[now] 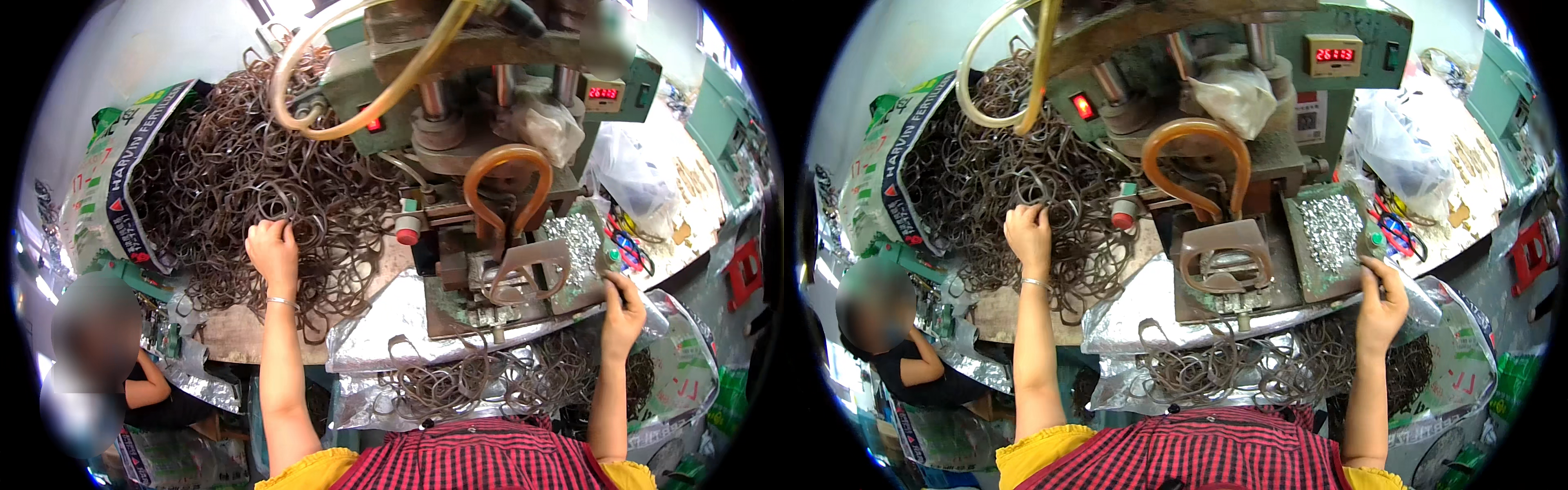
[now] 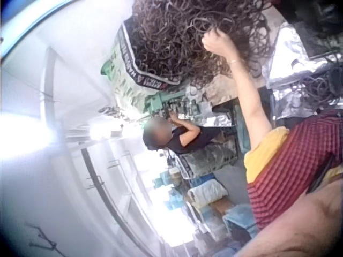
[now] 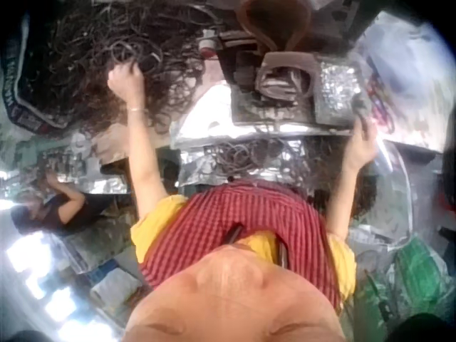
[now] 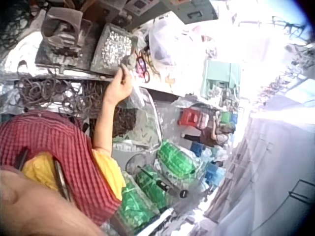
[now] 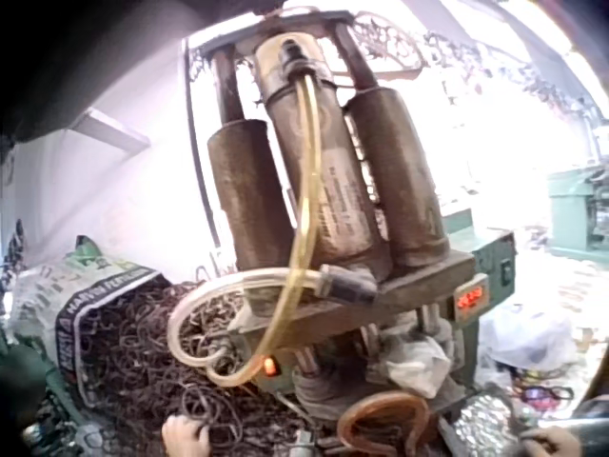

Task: The person repeatedly picks a metal ring and a small metal pin, inserts the pin into the ring, and places the assembly into a machine. The person then operates the machine to process the parts and removes the finished assembly. This cycle is repeated continuously.

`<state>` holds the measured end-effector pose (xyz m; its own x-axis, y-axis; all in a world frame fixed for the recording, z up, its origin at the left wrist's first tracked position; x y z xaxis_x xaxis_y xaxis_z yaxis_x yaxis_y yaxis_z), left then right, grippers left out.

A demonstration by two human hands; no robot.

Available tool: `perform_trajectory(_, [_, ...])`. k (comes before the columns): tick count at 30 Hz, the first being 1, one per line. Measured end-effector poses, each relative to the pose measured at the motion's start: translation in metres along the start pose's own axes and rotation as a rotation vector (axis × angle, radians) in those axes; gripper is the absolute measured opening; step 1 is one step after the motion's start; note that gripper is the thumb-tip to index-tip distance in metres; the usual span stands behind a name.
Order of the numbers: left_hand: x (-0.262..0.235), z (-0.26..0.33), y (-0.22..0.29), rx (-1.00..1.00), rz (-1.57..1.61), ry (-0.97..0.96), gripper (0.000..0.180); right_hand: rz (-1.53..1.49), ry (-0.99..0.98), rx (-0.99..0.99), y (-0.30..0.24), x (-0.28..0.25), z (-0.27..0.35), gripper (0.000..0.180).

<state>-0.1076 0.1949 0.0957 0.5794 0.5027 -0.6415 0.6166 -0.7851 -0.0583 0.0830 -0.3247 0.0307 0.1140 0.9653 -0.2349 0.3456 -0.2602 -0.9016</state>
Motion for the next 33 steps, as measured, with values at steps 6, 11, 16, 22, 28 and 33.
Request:
perform_trajectory(6, [-0.014,-0.008,0.065,0.218,0.323,-0.046,0.013,-0.179,-0.307,-0.321,-0.105,0.075,-0.017,0.016])
perform_trajectory(11, [-0.017,0.054,0.096,-0.561,1.127,-0.088,0.029,-0.533,-0.392,0.05,-0.086,0.115,-0.001,0.026])
perform_trajectory(16, [-0.074,0.058,0.149,-0.366,1.298,0.285,0.028,-0.721,-0.457,0.214,-0.092,0.115,0.0,0.036])
perform_trajectory(22, [-0.115,-0.001,0.182,-0.042,1.21,0.431,0.032,-0.807,-0.495,0.315,-0.125,0.118,0.01,0.043])
perform_trajectory(28, [-0.12,0.043,0.194,0.265,0.955,0.277,0.038,-0.228,-0.471,-0.194,-0.094,0.078,-0.017,0.036])
perform_trajectory(33, [-0.117,0.041,0.229,0.546,1.03,0.24,0.051,0.678,-0.075,-0.319,-0.006,0.059,-0.026,0.026])
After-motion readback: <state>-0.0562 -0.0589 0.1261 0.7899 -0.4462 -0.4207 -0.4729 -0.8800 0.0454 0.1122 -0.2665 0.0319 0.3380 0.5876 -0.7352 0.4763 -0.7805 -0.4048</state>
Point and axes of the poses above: each hand's wrist, its own z-axis away from the middle knuckle, its own x-axis out of the palm, y = z × x, the point moved 3 cm from there along -z, towards the middle knuckle, and after that the axes turned 2 degrees about x, right-handed, at the moved point
